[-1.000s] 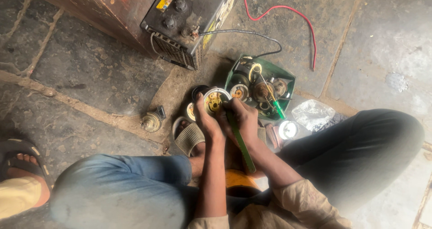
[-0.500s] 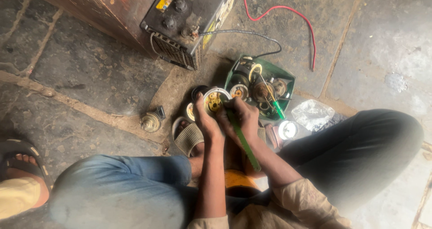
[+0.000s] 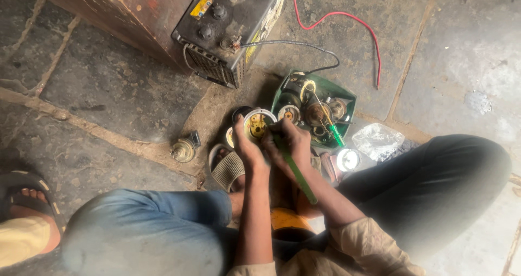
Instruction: The person sits on the floor and uses a screwdriver and a metal strip to manipulate the internal parts of a small cylindrical electrical component. They connect wires to the component and repeatedly probe its interior, appearing to test or adjust the mechanism.
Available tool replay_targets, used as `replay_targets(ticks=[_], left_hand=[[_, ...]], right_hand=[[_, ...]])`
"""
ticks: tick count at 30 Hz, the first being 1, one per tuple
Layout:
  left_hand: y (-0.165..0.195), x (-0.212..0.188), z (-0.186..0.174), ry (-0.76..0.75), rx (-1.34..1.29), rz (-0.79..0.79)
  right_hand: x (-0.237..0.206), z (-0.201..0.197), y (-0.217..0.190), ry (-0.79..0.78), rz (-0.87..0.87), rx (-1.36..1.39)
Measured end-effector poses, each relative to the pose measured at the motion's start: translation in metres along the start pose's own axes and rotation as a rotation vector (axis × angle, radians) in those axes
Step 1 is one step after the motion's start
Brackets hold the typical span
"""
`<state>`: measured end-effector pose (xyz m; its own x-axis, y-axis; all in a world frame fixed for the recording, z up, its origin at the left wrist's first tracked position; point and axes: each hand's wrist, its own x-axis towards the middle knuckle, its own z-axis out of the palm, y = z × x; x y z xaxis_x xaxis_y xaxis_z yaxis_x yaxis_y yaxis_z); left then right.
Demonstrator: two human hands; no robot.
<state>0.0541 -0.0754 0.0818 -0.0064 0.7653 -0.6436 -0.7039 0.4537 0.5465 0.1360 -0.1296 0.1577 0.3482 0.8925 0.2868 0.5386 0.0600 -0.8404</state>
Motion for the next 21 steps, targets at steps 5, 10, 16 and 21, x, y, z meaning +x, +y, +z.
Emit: replay_targets(ticks=[5,10,16,21], left_hand=[[0.008,-0.01,0.002,0.025,0.046,0.012],[0.005,-0.004,-0.001,-0.007,0.095,0.046],[-0.002,-0.001,-0.004,-0.057,0.223,0.138],[-0.004,-0.007,0.0,-0.047,0.192,0.112]], right_hand=[[-0.001,-0.006,-0.003,0.018,0.028,0.023],[0.01,-0.023,0.004,-0.182,0.142,0.141],[0.028,-0.036,0.017,-0.377,0.152,0.487],[0.02,-0.034,0.015,-0.331,0.314,0.644]])
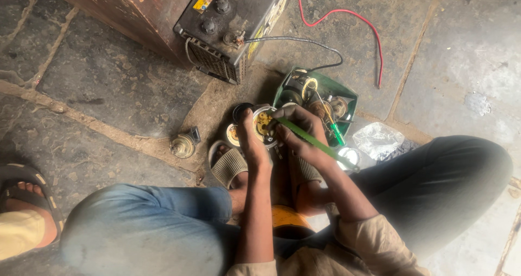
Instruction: The person sits on the floor and uses a screwdriver and a metal strip to manipulate the internal parts of a small cylindrical electrical component. They connect wires to the component and repeatedly probe its interior, appearing to test or adjust the mechanism.
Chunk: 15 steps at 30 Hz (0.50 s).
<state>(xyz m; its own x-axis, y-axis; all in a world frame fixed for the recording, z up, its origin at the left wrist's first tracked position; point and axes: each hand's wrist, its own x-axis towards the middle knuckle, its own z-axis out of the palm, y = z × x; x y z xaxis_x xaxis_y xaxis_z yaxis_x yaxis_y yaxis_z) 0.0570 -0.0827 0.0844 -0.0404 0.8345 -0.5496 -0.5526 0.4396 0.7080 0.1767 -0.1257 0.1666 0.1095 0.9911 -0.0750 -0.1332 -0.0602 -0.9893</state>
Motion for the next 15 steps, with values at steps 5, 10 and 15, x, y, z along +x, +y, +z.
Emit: replay_targets(ticks=[5,10,15], left_hand=[[0.002,-0.005,0.004,0.043,0.028,-0.029],[-0.001,-0.009,0.007,0.026,0.131,-0.023],[-0.006,-0.008,0.003,0.019,0.214,0.028]], right_hand=[[-0.002,0.003,0.008,0.16,-0.003,-0.135],[0.001,0.006,0.015,0.374,0.04,-0.235],[-0.003,0.01,0.009,0.304,-0.114,-0.396]])
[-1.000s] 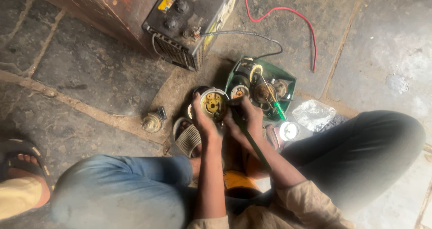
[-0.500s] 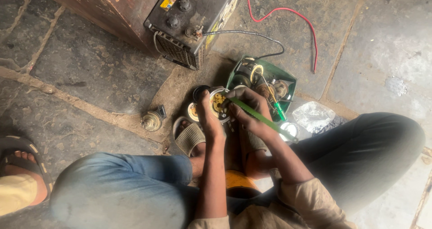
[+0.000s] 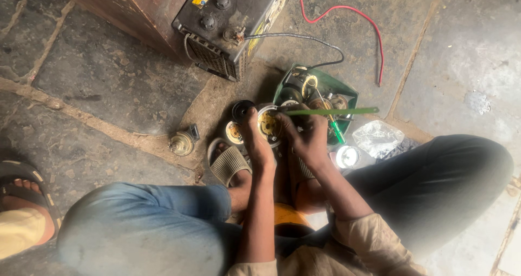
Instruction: The person sits on the floor and uses a screwdriver and a metal strip to manipulate the internal parts of a small cylindrical electrical component. They connect wires to the component and repeatedly probe its interior, appearing to test or adjust the mechanism.
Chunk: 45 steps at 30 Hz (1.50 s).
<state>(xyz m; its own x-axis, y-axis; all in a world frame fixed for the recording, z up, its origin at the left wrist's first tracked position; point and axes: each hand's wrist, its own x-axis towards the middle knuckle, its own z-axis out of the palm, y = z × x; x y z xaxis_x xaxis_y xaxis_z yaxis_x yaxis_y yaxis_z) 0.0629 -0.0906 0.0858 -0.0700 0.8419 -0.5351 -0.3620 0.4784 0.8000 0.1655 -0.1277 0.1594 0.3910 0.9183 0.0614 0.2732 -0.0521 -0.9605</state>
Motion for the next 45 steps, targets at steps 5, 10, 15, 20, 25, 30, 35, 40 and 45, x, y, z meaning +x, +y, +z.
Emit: replay_targets(ticks=[5,10,15,20,25,30,35,40,45], left_hand=[[-0.006,0.007,-0.003,0.023,-0.025,0.005],[-0.013,0.014,-0.004,0.014,0.05,0.044],[-0.016,0.017,-0.006,-0.014,0.056,0.069],[-0.01,0.015,-0.007,-0.031,0.073,0.032],[-0.003,0.013,-0.007,-0.039,0.114,-0.015],[0.001,0.013,-0.008,-0.089,0.123,0.026],[0.001,0.013,-0.009,-0.076,0.211,0.002],[-0.001,0.015,-0.009,-0.082,0.161,0.037],[-0.003,0.017,-0.009,-0.061,0.101,-0.017]], right_hand=[[0.004,0.001,-0.005,-0.036,-0.056,-0.079],[0.011,0.004,0.0,-0.004,0.009,-0.173],[0.012,0.005,0.001,-0.038,-0.081,-0.13],[0.016,0.001,0.0,-0.114,-0.094,-0.144],[0.017,-0.001,0.002,-0.133,-0.053,-0.17],[0.016,-0.003,0.004,-0.101,-0.12,-0.154],[0.015,-0.003,0.003,-0.13,-0.235,-0.168],[0.015,-0.002,0.001,-0.154,-0.174,-0.244],[0.014,-0.002,0.0,-0.113,-0.096,-0.229]])
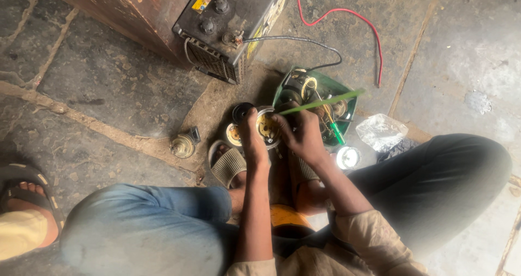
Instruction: The person sits on the floor and uses a screwdriver and a metal strip to manipulate the internal parts of a small cylindrical electrical component. They connect wires to the component and repeatedly probe its interior, appearing to test or adjust the mechanism.
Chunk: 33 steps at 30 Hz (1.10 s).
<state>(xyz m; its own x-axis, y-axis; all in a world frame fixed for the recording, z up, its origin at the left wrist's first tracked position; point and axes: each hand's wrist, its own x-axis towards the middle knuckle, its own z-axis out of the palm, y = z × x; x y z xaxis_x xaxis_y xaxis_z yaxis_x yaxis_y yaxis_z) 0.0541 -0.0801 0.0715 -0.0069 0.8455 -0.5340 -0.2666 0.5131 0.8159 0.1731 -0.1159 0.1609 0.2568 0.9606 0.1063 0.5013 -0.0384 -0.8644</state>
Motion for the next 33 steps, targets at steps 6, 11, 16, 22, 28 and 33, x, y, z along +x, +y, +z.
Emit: replay_targets(ticks=[6,11,16,22,28,33], left_hand=[[0.0,0.001,0.002,0.006,-0.113,-0.028],[0.005,0.002,0.0,0.018,-0.099,-0.09],[0.008,0.0,-0.001,0.046,-0.117,-0.109],[0.016,-0.006,-0.001,-0.137,-0.433,-0.078],[0.03,-0.009,-0.002,-0.145,-0.532,-0.04],[0.032,-0.008,-0.002,-0.12,-0.569,-0.038]], right_hand=[[-0.002,0.002,0.005,0.014,0.052,0.028],[-0.004,0.004,0.006,0.09,-0.1,0.026],[-0.002,0.001,0.0,0.109,-0.002,-0.028],[-0.009,-0.004,0.018,0.006,0.177,0.375],[-0.018,0.012,0.114,-0.367,0.312,0.117],[-0.077,0.056,0.179,-0.868,0.397,-0.116]])
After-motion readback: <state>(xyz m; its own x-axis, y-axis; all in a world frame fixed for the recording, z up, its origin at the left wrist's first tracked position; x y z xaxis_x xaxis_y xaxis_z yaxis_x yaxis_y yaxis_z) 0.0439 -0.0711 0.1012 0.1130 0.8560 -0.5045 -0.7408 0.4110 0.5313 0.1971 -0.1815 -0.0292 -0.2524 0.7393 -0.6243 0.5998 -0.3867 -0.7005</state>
